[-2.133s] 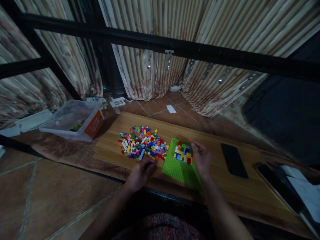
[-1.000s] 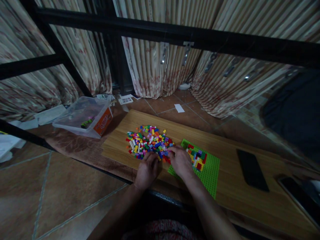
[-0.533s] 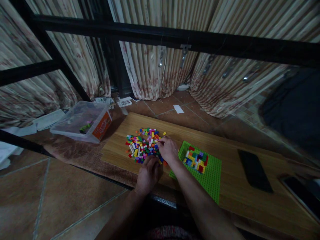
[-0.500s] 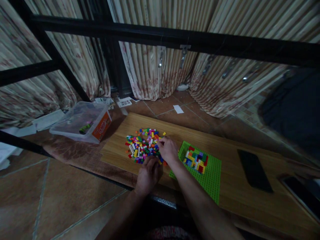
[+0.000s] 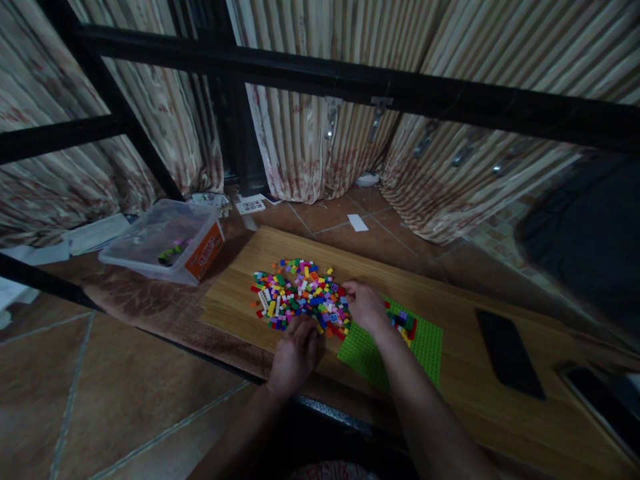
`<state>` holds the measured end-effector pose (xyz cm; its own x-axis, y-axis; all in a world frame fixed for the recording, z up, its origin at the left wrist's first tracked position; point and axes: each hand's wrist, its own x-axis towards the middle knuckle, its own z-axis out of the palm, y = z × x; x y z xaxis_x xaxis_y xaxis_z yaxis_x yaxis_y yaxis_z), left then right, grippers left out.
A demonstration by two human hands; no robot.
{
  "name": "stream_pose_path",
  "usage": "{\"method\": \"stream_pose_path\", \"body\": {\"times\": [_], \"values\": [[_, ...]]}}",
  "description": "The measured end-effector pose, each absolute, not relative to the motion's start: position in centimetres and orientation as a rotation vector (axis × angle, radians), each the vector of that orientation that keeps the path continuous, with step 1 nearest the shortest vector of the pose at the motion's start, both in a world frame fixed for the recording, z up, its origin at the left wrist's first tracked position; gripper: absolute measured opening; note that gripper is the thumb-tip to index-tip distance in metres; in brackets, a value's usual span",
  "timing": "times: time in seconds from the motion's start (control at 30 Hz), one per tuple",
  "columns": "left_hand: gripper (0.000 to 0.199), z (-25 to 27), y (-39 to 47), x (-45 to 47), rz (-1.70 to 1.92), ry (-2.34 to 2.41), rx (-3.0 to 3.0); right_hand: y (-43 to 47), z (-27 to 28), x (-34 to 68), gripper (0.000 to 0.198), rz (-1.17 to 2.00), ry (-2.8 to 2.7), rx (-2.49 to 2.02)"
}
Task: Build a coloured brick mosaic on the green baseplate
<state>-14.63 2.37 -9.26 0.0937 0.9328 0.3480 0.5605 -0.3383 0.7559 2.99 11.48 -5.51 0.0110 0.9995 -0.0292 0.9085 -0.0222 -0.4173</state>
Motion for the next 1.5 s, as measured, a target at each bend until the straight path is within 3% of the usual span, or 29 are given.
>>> {"method": "stream_pose_path", "body": {"times": [0.4, 0.67, 0.97, 1.33, 1.5], "values": [[0.017, -9.4, 2.8, -14.9, 1.167, 1.465, 2.027, 12.0, -5.0, 0.8, 0.016, 0.542, -1.906, -2.113], [0.016, -9.5, 3.2, -15.0, 1.172, 1.462, 2.095, 10.2, -4.3, 0.6, 0.02, 0.488, -1.674, -2.032], [0.017, -9.5, 3.2, -15.1, 1.155, 1.472, 2.099, 4.7, -4.5, 9.2, 0.028, 0.426, -1.546, -1.839], [0.017, -9.3, 3.2, -15.1, 1.137, 1.467, 2.078, 5.3, -5.0, 10.5, 0.054, 0.206, -1.871, -1.938], [0.017, -9.6, 3.2, -15.1, 1.138, 1.466, 2.102, 5.1, -5.6, 10.4, 0.05, 0.143, -1.887, -1.923]]}}
